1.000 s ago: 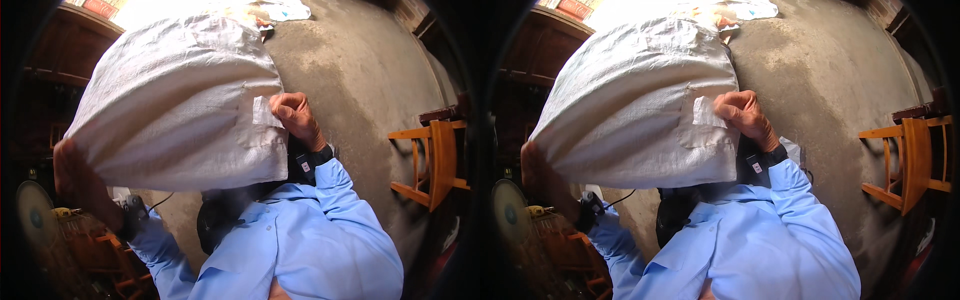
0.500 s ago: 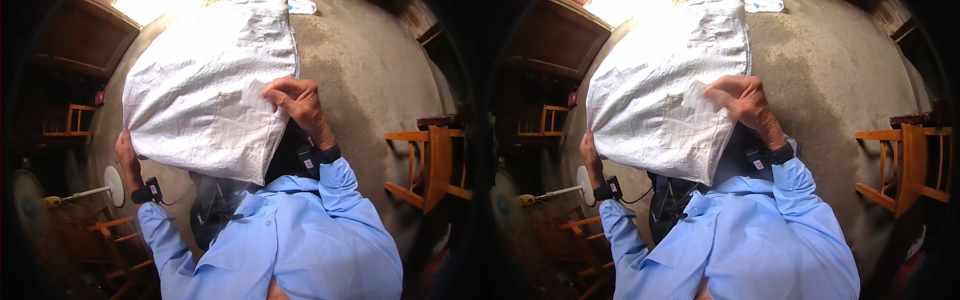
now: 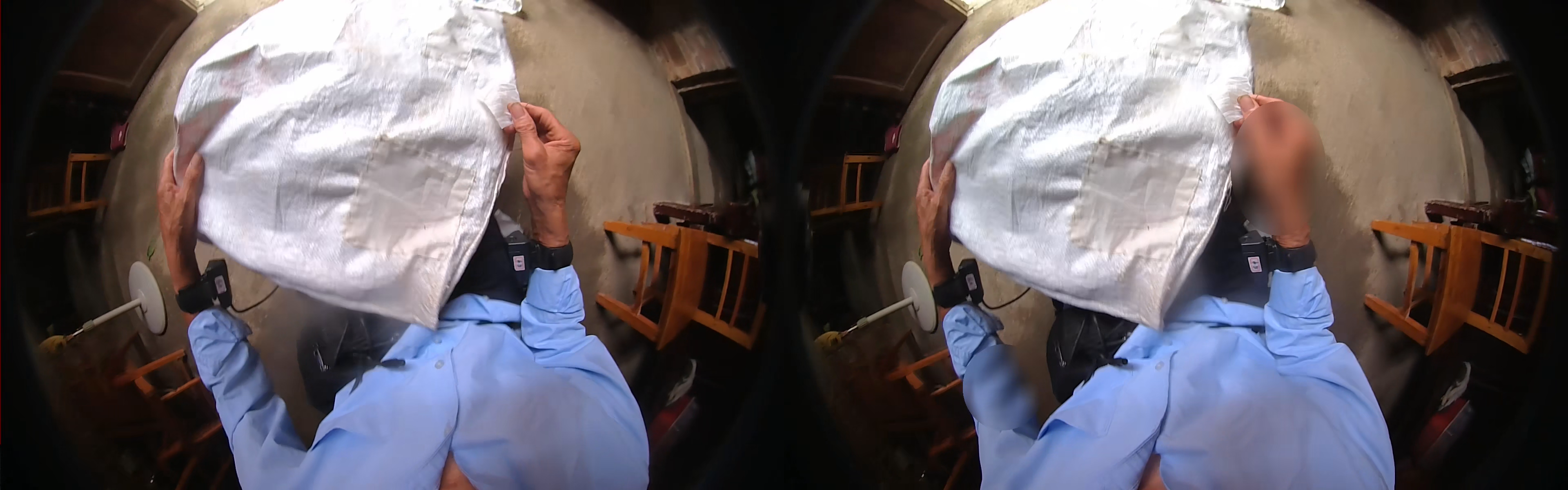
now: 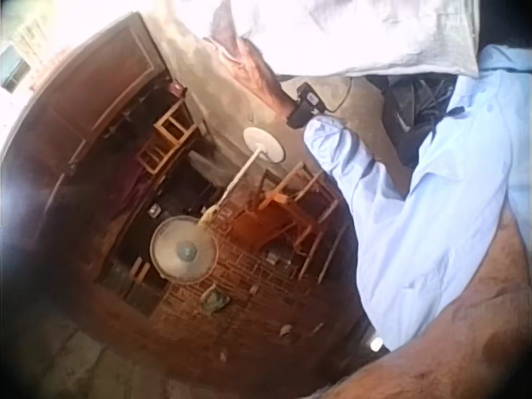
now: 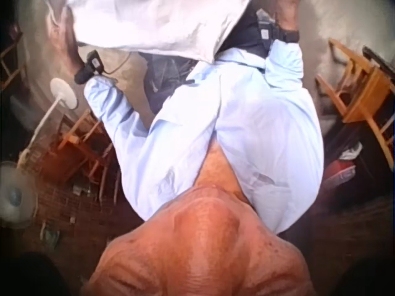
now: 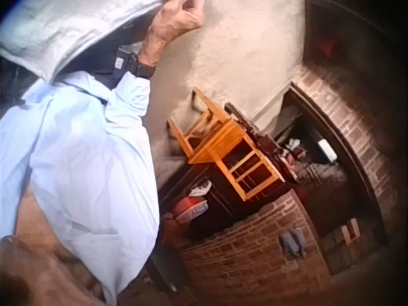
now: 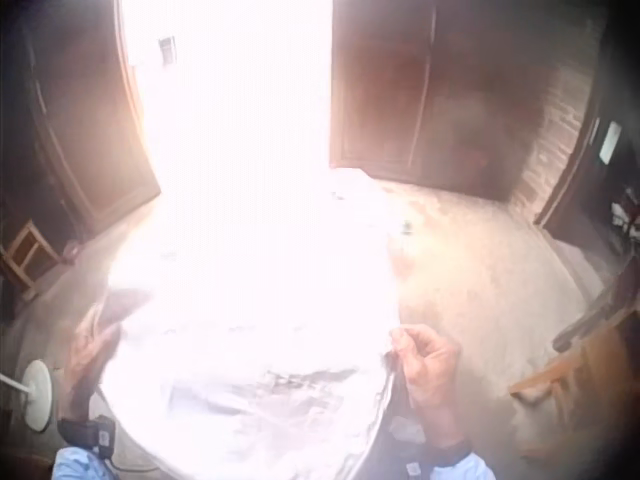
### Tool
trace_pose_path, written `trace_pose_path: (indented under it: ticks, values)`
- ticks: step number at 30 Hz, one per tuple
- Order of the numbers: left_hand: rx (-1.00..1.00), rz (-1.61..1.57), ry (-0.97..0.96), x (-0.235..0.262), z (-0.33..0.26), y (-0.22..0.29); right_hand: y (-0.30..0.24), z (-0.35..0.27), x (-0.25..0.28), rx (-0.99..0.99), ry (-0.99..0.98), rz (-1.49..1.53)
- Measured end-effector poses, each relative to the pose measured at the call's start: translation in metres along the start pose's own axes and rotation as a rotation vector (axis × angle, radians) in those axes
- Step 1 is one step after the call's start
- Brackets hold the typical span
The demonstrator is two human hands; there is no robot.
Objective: Repair a hole in a large white woven bag using a patch and needle.
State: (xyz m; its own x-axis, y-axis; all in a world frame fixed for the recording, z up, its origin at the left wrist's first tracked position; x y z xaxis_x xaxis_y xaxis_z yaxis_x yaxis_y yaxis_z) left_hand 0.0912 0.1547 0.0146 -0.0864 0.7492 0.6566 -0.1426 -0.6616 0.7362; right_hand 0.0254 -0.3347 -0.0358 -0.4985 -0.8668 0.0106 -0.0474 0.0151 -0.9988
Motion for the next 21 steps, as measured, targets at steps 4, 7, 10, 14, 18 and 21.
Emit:
trace_pose_path:
  ticks: [4,7,10,14,18,21]
  values:
    - [-0.03,-0.04,0.023,0.011,0.021,-0.024,-0.003,0.041,-0.009,0.061,-0.012,-0.06]
    - [-0.046,-0.118,-0.013,0.009,0.046,-0.015,-0.004,0.069,-0.011,0.022,-0.043,-0.067]
    - [-0.03,-0.154,-0.167,0.004,0.077,-0.04,0.006,0.097,-0.018,-0.09,-0.061,-0.05]
    - [0.046,-0.241,-0.24,-0.008,0.085,-0.038,0.027,0.125,-0.019,-0.223,-0.113,0.082]
    - [0.042,-0.389,-0.159,-0.019,0.082,-0.046,0.039,0.134,-0.017,-0.26,-0.124,0.173]
    - [-0.058,-0.501,0.002,-0.016,0.072,-0.038,0.035,0.14,-0.007,-0.236,-0.185,0.324]
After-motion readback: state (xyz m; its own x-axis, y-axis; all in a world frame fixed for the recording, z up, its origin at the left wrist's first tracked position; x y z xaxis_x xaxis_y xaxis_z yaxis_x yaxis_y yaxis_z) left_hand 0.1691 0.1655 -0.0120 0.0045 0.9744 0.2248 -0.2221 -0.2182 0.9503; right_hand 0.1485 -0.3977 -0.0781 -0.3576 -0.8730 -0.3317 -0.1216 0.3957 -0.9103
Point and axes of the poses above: each hand's wrist, its own z-axis towards the middle knuckle, its own x-axis out of the back of the hand, y = z × x, the point moved 3 cm from there along z, towards the middle knuckle, and after that the axes turned 12 degrees about -x, right-handed, at the moved point
